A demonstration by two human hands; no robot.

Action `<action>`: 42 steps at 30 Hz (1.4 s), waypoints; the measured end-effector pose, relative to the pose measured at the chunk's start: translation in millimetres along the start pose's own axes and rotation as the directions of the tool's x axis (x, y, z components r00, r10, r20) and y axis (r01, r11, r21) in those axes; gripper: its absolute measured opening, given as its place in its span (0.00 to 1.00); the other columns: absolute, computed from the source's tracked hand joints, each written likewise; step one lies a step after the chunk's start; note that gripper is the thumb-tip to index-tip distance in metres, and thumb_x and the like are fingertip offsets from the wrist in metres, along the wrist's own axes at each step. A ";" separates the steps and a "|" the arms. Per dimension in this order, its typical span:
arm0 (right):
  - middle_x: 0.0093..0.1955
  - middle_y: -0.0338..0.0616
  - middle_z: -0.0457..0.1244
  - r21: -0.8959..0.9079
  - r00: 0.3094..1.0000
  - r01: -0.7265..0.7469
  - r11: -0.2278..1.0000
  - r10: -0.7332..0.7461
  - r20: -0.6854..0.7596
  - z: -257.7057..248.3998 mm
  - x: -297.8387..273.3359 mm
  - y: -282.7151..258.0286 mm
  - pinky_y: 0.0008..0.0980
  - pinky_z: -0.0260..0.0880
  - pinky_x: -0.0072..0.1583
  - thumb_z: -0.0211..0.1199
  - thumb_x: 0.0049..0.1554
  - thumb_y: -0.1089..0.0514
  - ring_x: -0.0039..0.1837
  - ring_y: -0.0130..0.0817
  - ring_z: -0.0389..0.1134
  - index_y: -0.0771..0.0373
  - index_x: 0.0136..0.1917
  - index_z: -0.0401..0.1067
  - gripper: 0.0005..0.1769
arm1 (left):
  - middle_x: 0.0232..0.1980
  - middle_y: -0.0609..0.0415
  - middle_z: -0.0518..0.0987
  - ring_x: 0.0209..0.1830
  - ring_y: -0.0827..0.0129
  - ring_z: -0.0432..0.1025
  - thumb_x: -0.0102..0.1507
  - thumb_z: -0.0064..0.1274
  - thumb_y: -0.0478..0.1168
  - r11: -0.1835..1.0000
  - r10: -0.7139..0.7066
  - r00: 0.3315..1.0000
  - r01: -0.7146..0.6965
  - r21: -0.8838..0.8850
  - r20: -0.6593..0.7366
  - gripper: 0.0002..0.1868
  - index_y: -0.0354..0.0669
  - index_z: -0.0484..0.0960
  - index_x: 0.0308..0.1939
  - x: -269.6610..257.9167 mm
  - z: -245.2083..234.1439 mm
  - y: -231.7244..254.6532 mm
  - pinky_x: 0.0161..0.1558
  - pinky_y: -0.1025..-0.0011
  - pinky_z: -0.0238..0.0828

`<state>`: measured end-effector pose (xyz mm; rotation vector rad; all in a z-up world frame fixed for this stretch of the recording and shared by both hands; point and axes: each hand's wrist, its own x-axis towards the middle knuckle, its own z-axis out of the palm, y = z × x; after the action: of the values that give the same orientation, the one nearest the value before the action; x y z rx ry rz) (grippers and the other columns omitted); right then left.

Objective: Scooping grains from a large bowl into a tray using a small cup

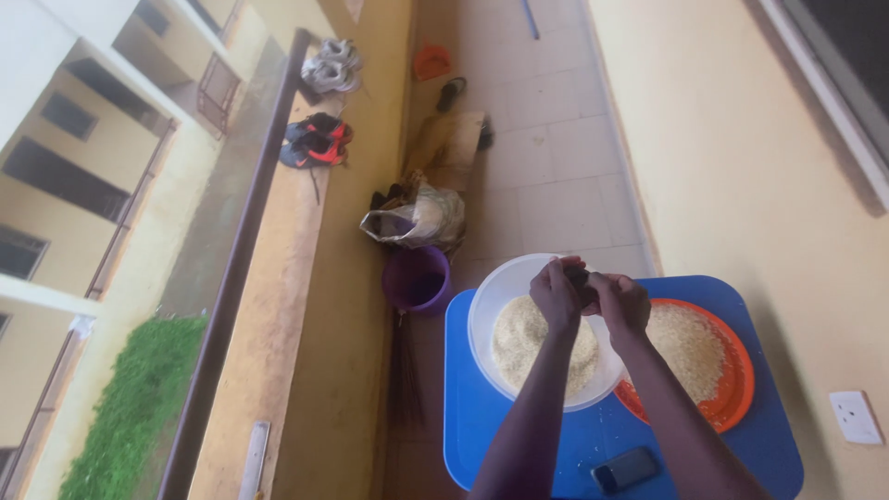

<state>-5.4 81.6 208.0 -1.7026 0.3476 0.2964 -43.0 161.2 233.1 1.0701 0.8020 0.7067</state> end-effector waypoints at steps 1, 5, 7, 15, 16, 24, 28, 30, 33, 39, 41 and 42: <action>0.32 0.47 0.68 -0.203 0.997 0.068 0.977 -0.062 0.040 1.0 -1.5 -2.0 0.34 0.74 0.46 0.72 0.44 0.43 0.37 0.36 0.72 0.58 0.46 0.78 0.22 | 0.29 0.57 0.85 0.36 0.63 0.79 0.66 0.44 0.51 0.987 0.008 1.000 -0.010 0.158 0.009 0.20 0.53 0.91 0.32 8.2 -13.8 -8.1 0.46 0.69 0.74; 0.52 0.45 0.73 -0.620 0.948 0.313 0.720 -0.194 0.253 22.2 -4.4 -1.7 0.46 0.70 0.61 0.72 0.39 0.36 0.61 0.49 0.73 0.53 0.56 0.80 0.35 | 0.37 0.58 0.87 0.48 0.53 0.80 0.67 0.41 0.59 0.877 -0.094 0.996 0.084 0.473 -0.002 0.22 0.64 0.91 0.37 39.5 -66.4 -38.0 0.54 0.60 0.73; 0.52 0.48 0.72 -0.649 0.908 0.414 0.639 -0.242 0.341 36.3 5.0 16.2 0.50 0.70 0.63 0.72 0.40 0.39 0.61 0.52 0.72 0.54 0.57 0.80 0.33 | 0.39 0.59 0.86 0.50 0.51 0.79 0.67 0.40 0.60 0.840 -0.122 0.992 0.088 0.536 0.028 0.22 0.63 0.91 0.39 61.1 -86.4 -75.7 0.56 0.58 0.72; 0.57 0.58 0.62 -0.680 0.728 0.685 0.261 -0.272 0.629 43.8 10.8 70.3 0.53 0.78 0.59 0.73 0.42 0.63 0.62 0.61 0.70 0.69 0.66 0.65 0.39 | 0.71 0.55 0.74 0.75 0.57 0.64 0.68 0.27 0.60 0.540 -0.333 0.930 0.053 0.840 0.156 0.30 0.65 0.77 0.66 88.2 -129.5 -170.6 0.74 0.59 0.54; 0.57 0.57 0.61 -0.674 0.697 0.715 0.187 -0.276 0.662 44.3 7.6 67.5 0.50 0.79 0.58 0.70 0.44 0.66 0.63 0.58 0.69 0.69 0.66 0.64 0.36 | 0.75 0.46 0.67 0.78 0.52 0.58 0.69 0.25 0.55 0.508 -0.345 0.922 0.023 0.861 0.179 0.31 0.59 0.72 0.71 74.5 -125.7 -143.5 0.75 0.55 0.51; 0.54 0.44 0.61 -0.611 0.565 0.728 -0.313 -0.232 0.792 42.9 10.4 96.5 0.39 0.74 0.56 0.67 0.51 0.62 0.59 0.42 0.69 0.59 0.59 0.66 0.23 | 0.84 0.37 0.39 0.85 0.48 0.34 0.65 0.37 0.61 0.234 -0.661 0.749 0.152 0.960 0.042 0.38 0.68 0.51 0.81 58.5 -141.0 -161.6 0.77 0.44 0.36; 0.49 0.49 0.65 -0.844 0.855 0.515 -0.150 0.016 0.519 56.6 17.5 129.3 0.45 0.75 0.52 0.74 0.48 0.52 0.54 0.46 0.73 0.59 0.57 0.71 0.25 | 0.83 0.32 0.42 0.80 0.35 0.50 0.65 0.33 0.54 0.046 -0.798 0.600 0.161 0.986 -0.061 0.39 0.55 0.50 0.81 68.6 -138.4 -192.2 0.74 0.42 0.46; 0.47 0.54 0.65 -0.915 0.914 0.404 -0.024 0.064 0.401 51.3 33.6 160.1 0.47 0.77 0.48 0.78 0.44 0.49 0.52 0.53 0.73 0.63 0.55 0.71 0.31 | 0.83 0.34 0.49 0.81 0.41 0.49 0.65 0.30 0.53 0.042 -0.848 0.530 0.073 0.996 -0.003 0.40 0.44 0.50 0.81 77.4 -142.0 -241.9 0.77 0.45 0.40; 0.42 0.60 0.70 -0.947 0.928 0.277 0.161 0.210 0.307 48.4 47.8 185.6 0.51 0.75 0.41 0.80 0.39 0.36 0.49 0.56 0.76 0.69 0.47 0.77 0.37 | 0.78 0.39 0.64 0.79 0.47 0.57 0.62 0.35 0.53 0.058 -0.836 0.539 -0.103 0.993 0.105 0.39 0.40 0.66 0.75 79.1 -142.2 -270.7 0.75 0.47 0.55; 0.43 0.61 0.73 -0.822 0.926 -0.069 0.565 0.343 0.159 55.0 30.3 163.8 0.50 0.78 0.48 0.76 0.39 0.43 0.50 0.58 0.77 0.69 0.45 0.83 0.29 | 0.55 0.35 0.81 0.49 0.31 0.77 0.57 0.57 0.48 0.418 -0.735 0.678 0.431 0.799 0.019 0.22 0.42 0.85 0.52 62.7 -138.5 -171.3 0.33 0.39 0.80; 0.35 0.75 0.66 -0.344 0.867 -0.370 0.863 0.454 0.206 57.4 20.5 146.1 0.52 0.77 0.43 0.72 0.37 0.72 0.40 0.63 0.73 0.86 0.39 0.75 0.16 | 0.51 0.35 0.83 0.56 0.40 0.77 0.61 0.44 0.52 0.166 -0.545 0.837 0.154 0.974 -0.040 0.27 0.36 0.85 0.51 73.8 -130.2 -144.7 0.52 0.46 0.77; 0.35 0.75 0.66 -0.345 0.866 -0.369 0.863 0.454 0.211 57.9 26.4 150.7 0.52 0.77 0.43 0.72 0.37 0.72 0.40 0.63 0.73 0.86 0.39 0.75 0.16 | 0.51 0.35 0.83 0.56 0.40 0.77 0.61 0.44 0.52 0.165 -0.542 0.839 0.157 0.974 -0.044 0.27 0.36 0.85 0.51 78.8 -129.8 -144.4 0.52 0.46 0.77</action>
<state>-40.1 115.4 51.7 -1.8308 0.4737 0.9489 -94.1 240.5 46.0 1.9532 1.1777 -0.5811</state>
